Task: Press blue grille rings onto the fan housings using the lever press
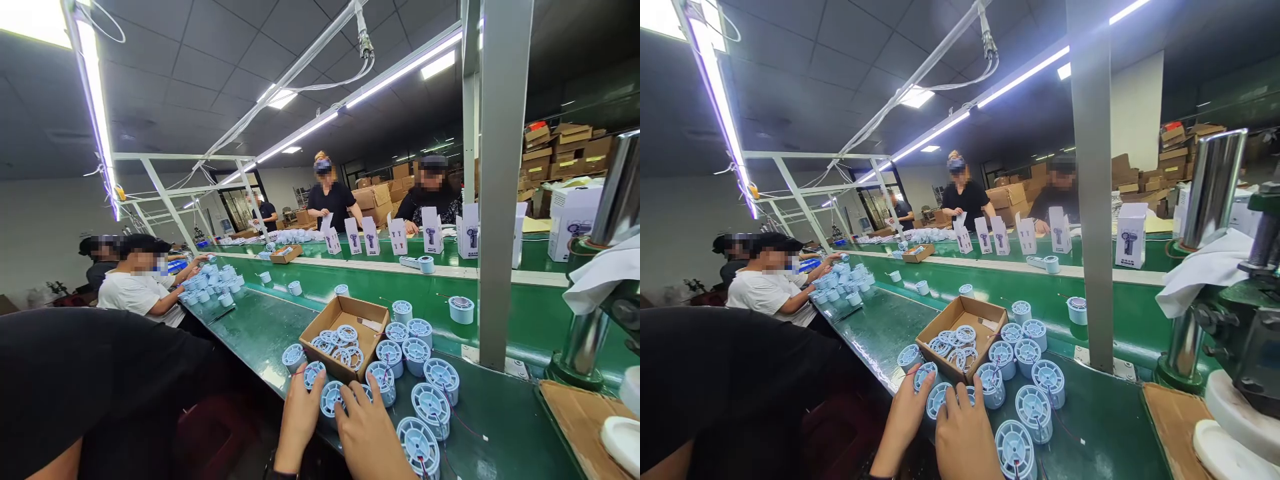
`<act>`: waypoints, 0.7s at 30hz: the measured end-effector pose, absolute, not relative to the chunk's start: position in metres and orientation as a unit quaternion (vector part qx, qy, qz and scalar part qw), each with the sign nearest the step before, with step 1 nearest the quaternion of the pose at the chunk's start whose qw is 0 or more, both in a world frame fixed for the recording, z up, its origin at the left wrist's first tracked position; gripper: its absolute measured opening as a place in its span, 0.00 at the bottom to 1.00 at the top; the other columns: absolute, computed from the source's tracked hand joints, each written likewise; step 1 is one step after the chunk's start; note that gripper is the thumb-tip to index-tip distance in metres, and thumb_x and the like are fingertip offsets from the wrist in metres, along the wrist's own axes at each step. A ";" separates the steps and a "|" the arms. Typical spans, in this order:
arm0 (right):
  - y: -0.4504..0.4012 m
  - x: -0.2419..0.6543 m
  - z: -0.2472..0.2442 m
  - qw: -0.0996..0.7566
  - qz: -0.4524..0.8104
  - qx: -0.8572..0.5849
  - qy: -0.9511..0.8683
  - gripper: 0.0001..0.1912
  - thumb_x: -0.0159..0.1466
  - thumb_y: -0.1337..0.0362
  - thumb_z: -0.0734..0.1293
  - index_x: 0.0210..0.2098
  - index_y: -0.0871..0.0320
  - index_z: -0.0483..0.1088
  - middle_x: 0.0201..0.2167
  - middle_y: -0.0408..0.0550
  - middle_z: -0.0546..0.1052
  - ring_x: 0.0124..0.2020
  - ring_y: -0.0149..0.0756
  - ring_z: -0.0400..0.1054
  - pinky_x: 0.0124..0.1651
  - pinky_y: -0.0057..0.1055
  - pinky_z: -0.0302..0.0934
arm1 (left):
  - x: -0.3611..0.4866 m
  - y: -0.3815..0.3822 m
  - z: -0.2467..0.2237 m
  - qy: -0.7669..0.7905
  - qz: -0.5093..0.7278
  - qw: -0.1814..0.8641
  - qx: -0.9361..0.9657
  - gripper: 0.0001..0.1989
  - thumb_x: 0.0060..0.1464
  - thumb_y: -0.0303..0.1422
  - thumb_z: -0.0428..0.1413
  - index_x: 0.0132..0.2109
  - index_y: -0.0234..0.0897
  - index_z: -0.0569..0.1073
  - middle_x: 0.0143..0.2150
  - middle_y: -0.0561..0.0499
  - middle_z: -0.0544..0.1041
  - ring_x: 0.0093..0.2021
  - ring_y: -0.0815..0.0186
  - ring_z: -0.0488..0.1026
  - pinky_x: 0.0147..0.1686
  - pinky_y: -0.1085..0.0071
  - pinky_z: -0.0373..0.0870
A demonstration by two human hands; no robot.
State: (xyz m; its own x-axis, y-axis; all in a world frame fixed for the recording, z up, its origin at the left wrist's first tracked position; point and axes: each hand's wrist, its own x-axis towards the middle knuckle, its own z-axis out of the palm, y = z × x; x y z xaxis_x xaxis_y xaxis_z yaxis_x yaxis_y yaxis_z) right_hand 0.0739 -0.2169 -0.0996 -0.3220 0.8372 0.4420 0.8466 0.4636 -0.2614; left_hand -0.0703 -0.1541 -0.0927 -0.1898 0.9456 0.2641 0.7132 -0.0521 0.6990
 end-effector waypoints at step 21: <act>-0.229 0.063 -0.054 0.567 0.150 -0.432 -0.685 0.13 0.55 0.72 0.71 0.37 0.51 0.72 0.34 0.40 0.72 0.37 0.36 0.63 0.42 0.31 0.51 | -0.082 -0.221 -0.040 0.492 0.256 -0.099 0.826 0.36 0.43 0.20 0.48 0.61 0.38 0.68 0.55 0.43 0.76 0.54 0.58 0.75 0.54 0.60 0.74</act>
State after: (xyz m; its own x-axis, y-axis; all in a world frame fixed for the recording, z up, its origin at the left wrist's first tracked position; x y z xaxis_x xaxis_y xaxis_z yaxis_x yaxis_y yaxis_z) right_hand 0.0633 -0.2294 -0.0537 0.0177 0.7625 0.6468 0.4214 0.5809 -0.6964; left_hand -0.0820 -0.2214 -0.0400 0.3857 0.7619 0.5203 0.8631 -0.4972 0.0883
